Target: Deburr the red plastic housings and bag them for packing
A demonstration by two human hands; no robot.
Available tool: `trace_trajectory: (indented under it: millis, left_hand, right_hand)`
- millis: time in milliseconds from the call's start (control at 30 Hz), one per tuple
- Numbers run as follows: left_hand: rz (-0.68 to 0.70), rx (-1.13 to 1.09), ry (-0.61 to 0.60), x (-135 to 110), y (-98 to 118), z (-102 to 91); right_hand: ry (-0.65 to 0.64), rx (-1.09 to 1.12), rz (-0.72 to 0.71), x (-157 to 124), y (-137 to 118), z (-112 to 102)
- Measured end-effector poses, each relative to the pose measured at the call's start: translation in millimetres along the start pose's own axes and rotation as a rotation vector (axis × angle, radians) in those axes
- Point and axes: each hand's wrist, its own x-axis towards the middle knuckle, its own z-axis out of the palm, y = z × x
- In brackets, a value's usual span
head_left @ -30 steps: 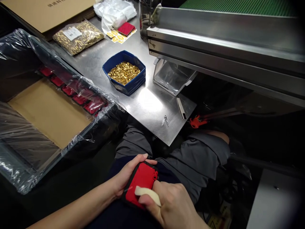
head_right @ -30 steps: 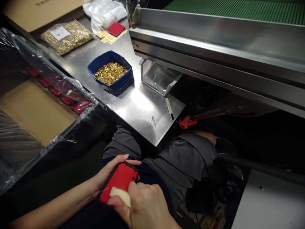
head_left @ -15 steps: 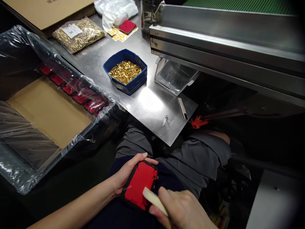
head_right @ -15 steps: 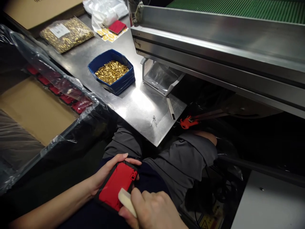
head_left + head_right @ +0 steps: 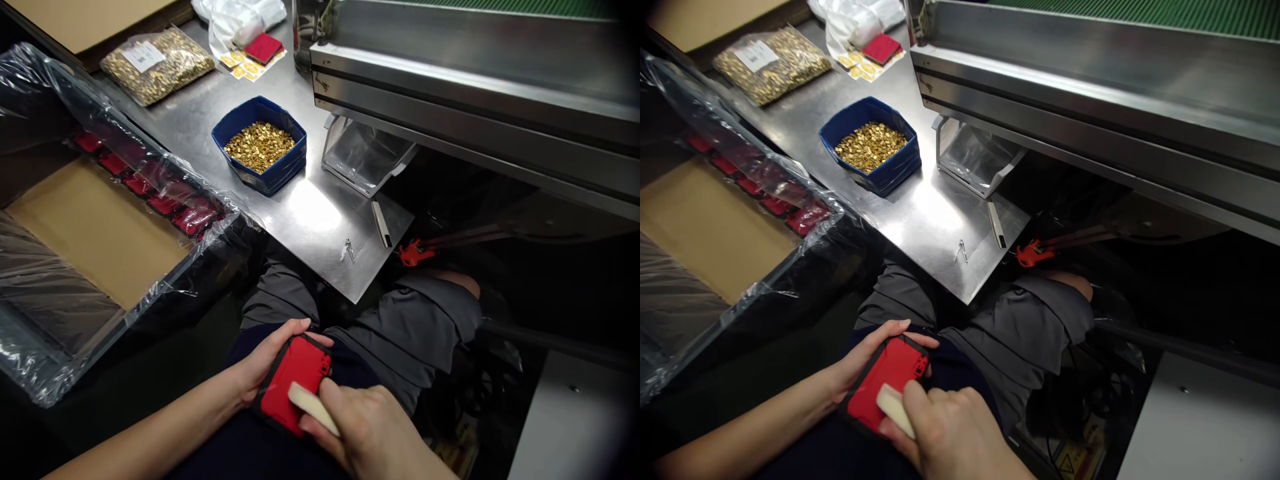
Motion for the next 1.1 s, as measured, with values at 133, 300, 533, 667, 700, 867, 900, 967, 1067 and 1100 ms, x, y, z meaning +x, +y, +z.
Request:
trace_trajectory:
  millis: [133,300,533,667,700,867,900,967,1067,1100]
  left_hand:
    - [0.032,0.038,0.048,-5,-2,-0.5]
    - [0.036,0.081,0.044,-6,-4,-2.4]
    - [-0.029,0.077,0.055,-2,-1,-1.9]
    - [-0.054,0.081,0.094,-2,3,-1.8]
    - [-0.068,0.081,0.095,-2,3,-1.7]
    - [-0.073,0.029,0.065,-4,2,-2.7]
    - [-0.063,0.035,0.073,-4,1,-2.9]
    - [-0.066,0.039,0.075,-4,1,-3.1]
    - [-0.061,0.023,0.062,-5,1,-3.6]
    - [-0.048,0.023,0.065,-6,1,-4.1]
  right_hand:
    - [0.017,0.034,0.019,-2,-2,1]
    - [-0.023,0.040,0.009,-3,-4,-1]
    - [-0.051,0.020,0.025,-3,-2,-2]
    - [-0.075,0.035,0.065,-4,-2,-4]
    - [-0.071,0.015,0.057,-3,-2,-4]
    - [-0.029,-0.015,0.042,1,-6,1]
    - [-0.020,-0.018,0.050,1,-6,3]
    - [-0.001,-0.028,0.057,1,-8,7]
    - [0.022,-0.025,0.055,1,-10,10]
    - [0.038,-0.024,0.064,1,-10,11]
